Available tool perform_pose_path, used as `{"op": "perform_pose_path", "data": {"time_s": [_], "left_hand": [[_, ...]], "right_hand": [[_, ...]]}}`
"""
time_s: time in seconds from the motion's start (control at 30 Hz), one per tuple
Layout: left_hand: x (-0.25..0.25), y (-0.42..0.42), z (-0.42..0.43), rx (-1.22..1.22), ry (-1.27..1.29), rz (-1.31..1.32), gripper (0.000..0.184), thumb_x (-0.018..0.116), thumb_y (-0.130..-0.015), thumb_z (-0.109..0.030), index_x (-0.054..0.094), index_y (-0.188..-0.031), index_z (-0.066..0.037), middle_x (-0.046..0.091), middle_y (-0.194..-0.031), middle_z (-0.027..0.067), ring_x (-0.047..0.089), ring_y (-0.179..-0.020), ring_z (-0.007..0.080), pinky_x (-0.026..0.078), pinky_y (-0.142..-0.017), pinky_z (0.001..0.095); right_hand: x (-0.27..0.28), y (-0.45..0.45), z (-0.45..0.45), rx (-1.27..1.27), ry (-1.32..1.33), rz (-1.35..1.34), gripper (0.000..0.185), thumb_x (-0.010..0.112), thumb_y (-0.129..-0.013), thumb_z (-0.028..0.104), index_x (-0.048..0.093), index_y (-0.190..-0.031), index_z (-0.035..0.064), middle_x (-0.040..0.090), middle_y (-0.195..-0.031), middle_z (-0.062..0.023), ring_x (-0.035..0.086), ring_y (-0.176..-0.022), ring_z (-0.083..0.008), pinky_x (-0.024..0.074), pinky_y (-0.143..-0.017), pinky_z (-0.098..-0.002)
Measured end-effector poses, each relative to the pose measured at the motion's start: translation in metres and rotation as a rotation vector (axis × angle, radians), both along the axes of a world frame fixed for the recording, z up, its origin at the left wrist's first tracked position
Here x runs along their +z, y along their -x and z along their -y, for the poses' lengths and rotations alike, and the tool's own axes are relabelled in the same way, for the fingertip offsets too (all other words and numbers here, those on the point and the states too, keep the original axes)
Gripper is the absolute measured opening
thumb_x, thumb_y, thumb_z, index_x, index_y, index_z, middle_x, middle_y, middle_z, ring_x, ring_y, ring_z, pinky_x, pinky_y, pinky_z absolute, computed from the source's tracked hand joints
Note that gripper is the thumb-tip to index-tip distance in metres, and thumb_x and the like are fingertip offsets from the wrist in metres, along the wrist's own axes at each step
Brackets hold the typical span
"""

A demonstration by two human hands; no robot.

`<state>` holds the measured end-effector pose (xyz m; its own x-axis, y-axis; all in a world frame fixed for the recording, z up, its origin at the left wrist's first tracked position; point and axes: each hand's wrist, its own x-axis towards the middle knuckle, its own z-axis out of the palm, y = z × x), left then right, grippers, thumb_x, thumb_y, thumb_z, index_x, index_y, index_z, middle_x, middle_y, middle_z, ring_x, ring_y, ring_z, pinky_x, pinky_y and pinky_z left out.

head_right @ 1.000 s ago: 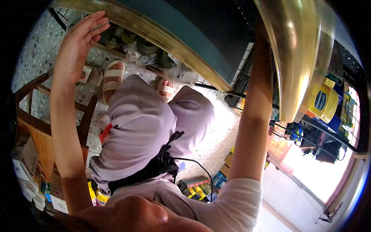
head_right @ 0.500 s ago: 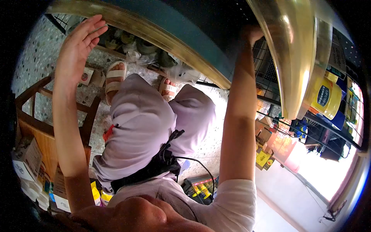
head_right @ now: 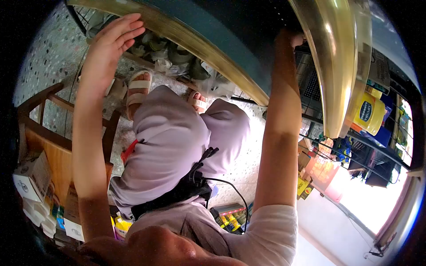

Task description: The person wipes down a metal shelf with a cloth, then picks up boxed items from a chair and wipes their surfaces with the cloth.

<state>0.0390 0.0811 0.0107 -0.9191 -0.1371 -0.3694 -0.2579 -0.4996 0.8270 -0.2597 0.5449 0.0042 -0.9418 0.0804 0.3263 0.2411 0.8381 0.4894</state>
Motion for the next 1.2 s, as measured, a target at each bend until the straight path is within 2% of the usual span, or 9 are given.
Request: {"op": "perform_pose_path", "data": {"time_s": [0.13, 0.27, 0.37, 0.47, 0.57, 0.63, 0.7, 0.9, 1.2], "left_hand": [[0.005, 0.000, -0.005, -0.006, 0.012, -0.001, 0.038, 0.055, -0.096, -0.029, 0.061, -0.125, -0.006, 0.065, -0.119, 0.0069, 0.061, -0.112, 0.0154, 0.041, -0.093, 0.0267], [0.011, 0.000, -0.006, -0.008, 0.032, 0.003, 0.039, 0.056, -0.096, -0.032, 0.062, -0.124, -0.006, 0.065, -0.118, 0.0065, 0.061, -0.111, 0.0152, 0.041, -0.094, 0.0275], [0.009, -0.001, -0.007, -0.007, 0.035, 0.002, 0.039, 0.056, -0.096, -0.032, 0.062, -0.124, -0.006, 0.065, -0.117, 0.0065, 0.061, -0.110, 0.0153, 0.041, -0.094, 0.0277], [0.010, 0.000, -0.006, -0.013, 0.026, 0.009, 0.039, 0.056, -0.096, -0.033, 0.062, -0.123, -0.006, 0.065, -0.117, 0.0066, 0.061, -0.110, 0.0155, 0.041, -0.094, 0.0277], [0.010, 0.001, -0.004, -0.012, 0.017, 0.012, 0.039, 0.056, -0.096, -0.033, 0.062, -0.123, -0.006, 0.065, -0.117, 0.0071, 0.061, -0.110, 0.0158, 0.042, -0.093, 0.0276], [0.009, 0.001, -0.005, -0.014, 0.009, 0.013, 0.040, 0.056, -0.096, -0.033, 0.062, -0.124, -0.005, 0.065, -0.117, 0.0074, 0.061, -0.110, 0.0161, 0.042, -0.092, 0.0275], [0.010, 0.002, -0.004, -0.021, 0.007, 0.015, 0.040, 0.056, -0.096, -0.032, 0.061, -0.124, -0.005, 0.065, -0.117, 0.0076, 0.061, -0.110, 0.0164, 0.043, -0.091, 0.0272], [0.006, 0.004, -0.004, -0.023, 0.004, 0.036, 0.038, 0.058, -0.096, -0.029, 0.060, -0.125, -0.004, 0.065, -0.118, 0.0082, 0.062, -0.109, 0.0167, 0.044, -0.087, 0.0260], [-0.006, -0.004, -0.010, -0.013, -0.005, 0.055, 0.037, 0.063, -0.093, -0.029, 0.062, -0.120, -0.005, 0.066, -0.112, 0.0060, 0.064, -0.103, 0.0158, 0.045, -0.081, 0.0253]], "right_hand": [[0.004, 0.005, 0.030, 0.160, -0.037, -0.051, 0.061, 0.064, -0.088, 0.030, 0.046, -0.139, 0.0018, 0.049, -0.140, -0.0198, 0.054, -0.123, -0.0327, 0.0418, -0.101, -0.0435], [0.076, -0.027, 0.176, -0.175, -0.107, 0.340, 0.037, 0.059, -0.090, 0.024, 0.064, -0.122, 0.0053, 0.053, -0.136, -0.0180, 0.053, -0.121, -0.0359, 0.0439, -0.097, -0.0437], [0.003, 0.046, 0.109, 0.207, -0.339, -0.096, 0.037, 0.063, -0.087, 0.028, 0.068, -0.114, 0.0032, 0.056, -0.131, -0.0224, 0.057, -0.118, -0.0360, 0.0504, -0.089, -0.0444], [0.018, 0.033, 0.144, 0.061, 0.643, -0.049, 0.029, 0.059, -0.087, 0.020, 0.069, -0.108, 0.0030, 0.063, -0.120, -0.0233, 0.061, -0.110, -0.0367, 0.0522, -0.083, -0.0441], [0.049, -0.038, 0.185, 0.638, 0.729, -0.109, 0.026, 0.052, -0.088, 0.013, 0.067, -0.104, 0.0000, 0.067, -0.111, -0.0237, 0.063, -0.107, -0.0348, 0.0509, -0.084, -0.0424], [0.035, -0.045, 0.171, 0.765, 1.487, 0.279, 0.034, 0.049, -0.091, 0.015, 0.059, -0.121, 0.0043, 0.062, -0.121, -0.0249, 0.060, -0.115, -0.0320, 0.0435, -0.096, -0.0401], [0.042, -0.084, 0.157, 0.658, 0.586, -0.163, 0.050, 0.053, -0.091, 0.016, 0.049, -0.141, 0.0155, 0.059, -0.130, -0.0222, 0.055, -0.124, -0.0301, 0.0404, -0.100, -0.0405], [0.105, -0.212, 0.158, 0.131, 2.122, 0.021, 0.048, 0.057, -0.081, 0.011, 0.054, -0.128, 0.0001, 0.062, -0.122, -0.0175, 0.061, -0.111, -0.0311, 0.0515, -0.091, -0.0409], [0.094, -0.320, 0.074, 0.032, 3.074, 0.399, 0.046, 0.048, -0.081, 0.012, 0.053, -0.124, -0.0016, 0.063, -0.116, -0.0190, 0.064, -0.103, -0.0338, 0.0518, -0.094, -0.0474]]}}
